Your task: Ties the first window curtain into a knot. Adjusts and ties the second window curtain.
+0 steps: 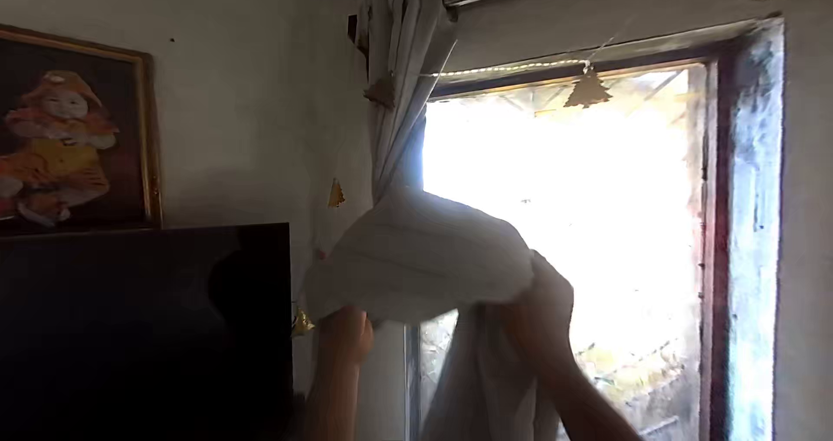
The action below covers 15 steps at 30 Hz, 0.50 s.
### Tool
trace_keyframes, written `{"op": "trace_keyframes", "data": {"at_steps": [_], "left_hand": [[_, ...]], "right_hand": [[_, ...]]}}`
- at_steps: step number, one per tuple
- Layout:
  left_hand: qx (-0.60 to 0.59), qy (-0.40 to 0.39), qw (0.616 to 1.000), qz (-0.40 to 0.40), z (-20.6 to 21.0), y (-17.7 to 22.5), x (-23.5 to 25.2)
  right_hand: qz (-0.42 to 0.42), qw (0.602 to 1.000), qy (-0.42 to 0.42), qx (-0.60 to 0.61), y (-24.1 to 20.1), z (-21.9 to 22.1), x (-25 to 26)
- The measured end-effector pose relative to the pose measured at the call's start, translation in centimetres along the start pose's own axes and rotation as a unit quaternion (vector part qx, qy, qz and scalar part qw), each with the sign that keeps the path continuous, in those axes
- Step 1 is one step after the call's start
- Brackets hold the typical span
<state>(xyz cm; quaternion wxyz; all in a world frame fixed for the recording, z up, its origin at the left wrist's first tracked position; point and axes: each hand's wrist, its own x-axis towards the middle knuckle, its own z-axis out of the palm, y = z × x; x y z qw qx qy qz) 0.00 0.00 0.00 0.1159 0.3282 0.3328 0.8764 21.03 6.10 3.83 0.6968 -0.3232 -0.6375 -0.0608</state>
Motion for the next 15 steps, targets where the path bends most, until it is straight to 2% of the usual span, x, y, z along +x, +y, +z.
{"op": "trace_keyframes", "data": {"at_steps": [1,2,4,6,7,8,9,10,11,12,13,15], "left_hand": [[0.025,-0.044,0.992,-0.114,0.1,-0.7,0.2],[0.038,-0.125,0.971,-0.201,0.2,-1.3,0.6],[0.062,-0.309,0.905,-0.286,0.0,-2.4,2.0],[0.141,-0.438,0.848,-0.263,-0.5,-2.0,3.9],[0.232,-0.469,0.822,-0.225,-0.5,-0.8,4.8],[0.35,-0.482,0.782,-0.184,-0.3,0.7,5.5],[0.463,-0.492,0.723,-0.142,-0.1,1.9,6.2],[0.543,-0.495,0.668,-0.115,0.3,2.8,6.8],[0.589,-0.494,0.631,-0.102,0.7,3.4,7.1],[0.596,-0.492,0.627,-0.097,0.9,3.7,6.9],[0.558,-0.49,0.661,-0.104,0.8,3.9,6.6],[0.303,-0.499,0.79,-0.189,0.3,3.5,6.0]], "right_hand": [[-0.029,1.0,-0.008,-0.004,-1.8,0.2,2.5],[-0.061,0.998,-0.018,-0.015,-3.3,0.7,4.7],[-0.15,0.988,-0.017,-0.027,-5.0,2.4,8.0],[-0.207,0.977,-0.035,-0.039,-4.6,3.7,9.4],[-0.198,0.978,-0.047,-0.043,-4.2,4.0,9.2],[-0.172,0.983,-0.057,-0.035,-3.7,4.3,8.7],[-0.139,0.989,-0.052,-0.016,-3.3,5.0,8.0],[-0.104,0.993,-0.047,0.017,-3.1,6.0,7.3],[-0.074,0.994,-0.041,0.063,-3.3,7.2,6.5],[-0.039,0.991,-0.035,0.122,-4.0,8.5,5.5],[0.003,0.981,-0.024,0.191,-4.9,9.9,4.7],[0.049,0.957,-0.005,0.287,-7.0,11.5,4.4]]}}
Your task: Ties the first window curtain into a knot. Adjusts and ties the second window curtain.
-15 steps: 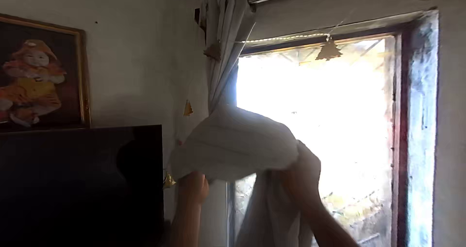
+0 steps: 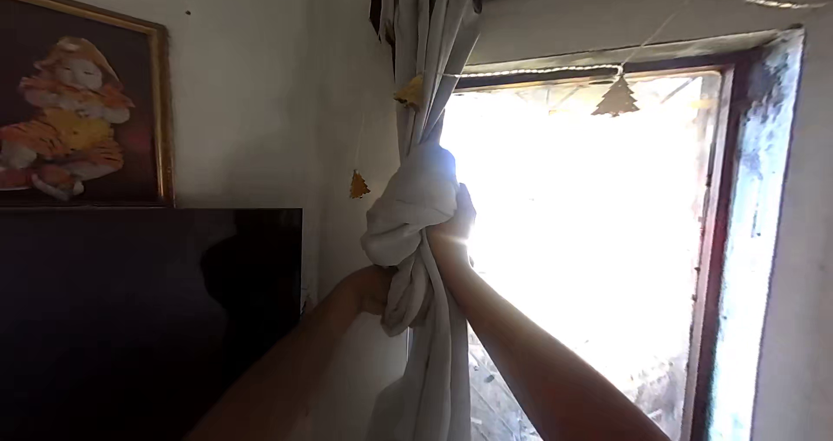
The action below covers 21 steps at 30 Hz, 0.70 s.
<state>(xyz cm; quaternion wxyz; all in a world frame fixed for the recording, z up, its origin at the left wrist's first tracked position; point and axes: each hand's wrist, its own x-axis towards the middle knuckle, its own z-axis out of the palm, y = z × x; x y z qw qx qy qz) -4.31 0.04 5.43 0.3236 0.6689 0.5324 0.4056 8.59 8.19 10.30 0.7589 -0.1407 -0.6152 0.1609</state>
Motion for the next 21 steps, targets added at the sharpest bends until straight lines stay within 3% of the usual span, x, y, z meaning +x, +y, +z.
{"op": "trace_keyframes", "data": {"at_steps": [2,5,10,14,18,21], "left_hand": [[-0.199,-0.077,0.975,0.061,0.9,-1.1,0.4],[-0.258,-0.118,0.955,0.085,2.4,-2.5,2.2],[-0.318,-0.054,0.942,0.089,4.6,-3.2,2.8],[-0.377,-0.031,0.92,0.108,5.6,-4.0,3.1],[-0.395,-0.087,0.91,0.095,6.0,-3.7,3.3],[-0.385,-0.129,0.909,0.093,5.8,-3.6,3.4]], "right_hand": [[0.006,1.0,-0.017,0.017,-0.2,0.8,0.2],[-0.007,0.998,-0.066,0.01,2.3,0.6,1.3],[-0.017,0.977,-0.195,-0.086,-0.3,-5.0,0.9],[0.047,0.934,-0.326,-0.142,0.0,-11.4,-4.2],[0.05,0.95,-0.246,-0.184,3.3,-12.3,-7.0],[0.051,0.947,-0.253,-0.193,4.3,-12.0,-6.4]]}}
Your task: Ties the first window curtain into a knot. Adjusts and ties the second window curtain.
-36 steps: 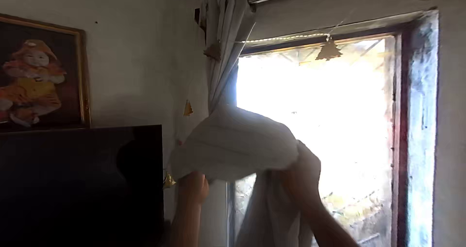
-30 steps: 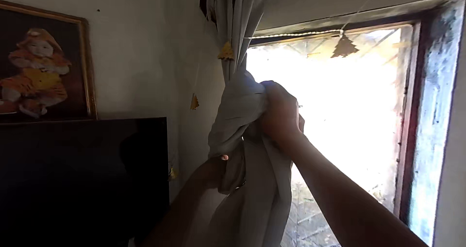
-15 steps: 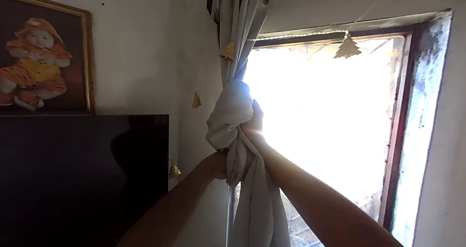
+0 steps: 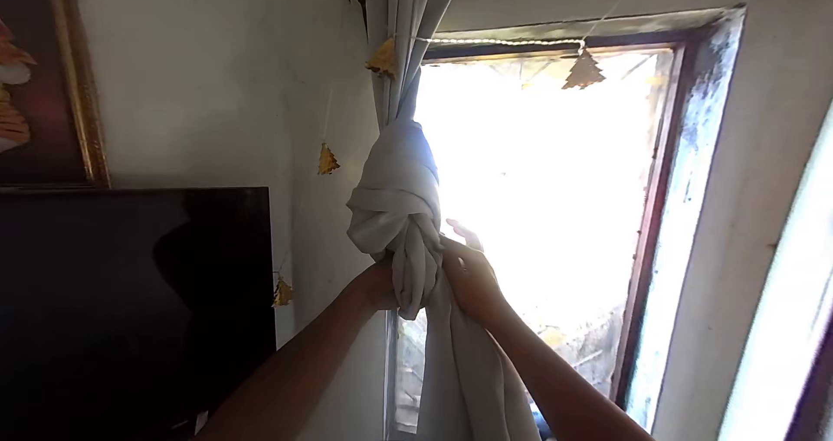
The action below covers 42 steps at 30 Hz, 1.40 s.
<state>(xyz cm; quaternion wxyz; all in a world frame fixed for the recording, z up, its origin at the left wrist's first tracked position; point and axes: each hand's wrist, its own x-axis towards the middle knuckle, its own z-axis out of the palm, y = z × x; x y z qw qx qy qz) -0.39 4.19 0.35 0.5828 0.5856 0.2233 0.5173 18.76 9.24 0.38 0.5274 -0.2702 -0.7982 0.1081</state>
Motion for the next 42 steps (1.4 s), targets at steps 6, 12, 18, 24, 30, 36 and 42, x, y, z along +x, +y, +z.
{"op": "trace_keyframes", "data": {"at_steps": [6,12,18,24,30,36,42], "left_hand": [[-0.012,0.047,0.999,0.01,1.1,-0.6,0.5],[-0.003,0.213,0.975,0.055,4.6,-1.8,1.5],[-0.164,0.297,0.934,0.109,5.2,0.6,4.1],[-0.085,0.309,0.924,0.209,6.7,1.3,3.8],[-0.184,0.294,0.918,0.196,7.2,-0.3,3.9],[-0.38,0.266,0.853,0.238,9.4,0.1,1.3],[-0.334,0.276,0.899,0.066,9.4,-2.5,-0.7]], "right_hand": [[-0.063,0.975,0.006,-0.212,-3.1,-2.0,1.7],[-0.082,0.978,0.166,-0.099,-2.7,2.5,-3.5],[-0.054,0.94,0.175,-0.289,2.2,3.5,-1.9],[-0.107,0.946,0.217,-0.215,-0.5,1.0,-2.2],[0.116,0.955,0.069,-0.265,-1.4,2.3,-1.7],[0.092,0.926,0.102,-0.352,-0.7,1.9,1.7],[0.231,0.916,0.026,-0.327,-0.7,-1.1,5.8]]}}
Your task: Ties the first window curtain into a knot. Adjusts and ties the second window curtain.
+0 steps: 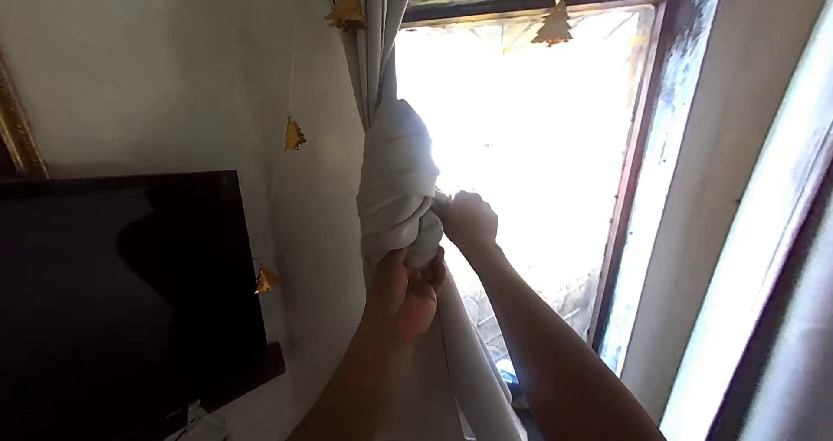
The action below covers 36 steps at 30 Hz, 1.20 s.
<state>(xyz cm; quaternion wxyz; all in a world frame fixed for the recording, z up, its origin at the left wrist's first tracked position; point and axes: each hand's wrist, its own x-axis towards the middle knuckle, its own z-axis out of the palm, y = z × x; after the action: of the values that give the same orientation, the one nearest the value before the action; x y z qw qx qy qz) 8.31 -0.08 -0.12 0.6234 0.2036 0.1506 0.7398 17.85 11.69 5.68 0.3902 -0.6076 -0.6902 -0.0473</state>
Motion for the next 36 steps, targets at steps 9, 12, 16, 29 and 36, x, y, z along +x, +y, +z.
{"op": "trace_keyframes", "data": {"at_steps": [9,12,16,29,36], "left_hand": [[0.189,-0.048,0.98,0.038,-5.0,3.3,2.9],[0.234,-0.038,0.969,0.069,-5.3,3.9,2.8],[0.228,-0.026,0.973,0.021,-5.4,5.0,1.6],[0.241,-0.024,0.963,0.121,-7.1,3.2,-3.7],[0.217,0.007,0.965,0.148,-10.8,1.6,-9.0]], "right_hand": [[-0.071,0.681,-0.382,0.621,4.3,5.0,-11.8],[-0.057,0.669,-0.379,0.636,3.1,6.7,-11.8],[-0.01,0.746,-0.41,0.525,0.6,6.8,-12.1],[-0.009,0.54,-0.258,0.801,-4.1,4.8,-9.3],[-0.079,0.664,-0.199,0.716,-6.9,0.9,-6.2]]}}
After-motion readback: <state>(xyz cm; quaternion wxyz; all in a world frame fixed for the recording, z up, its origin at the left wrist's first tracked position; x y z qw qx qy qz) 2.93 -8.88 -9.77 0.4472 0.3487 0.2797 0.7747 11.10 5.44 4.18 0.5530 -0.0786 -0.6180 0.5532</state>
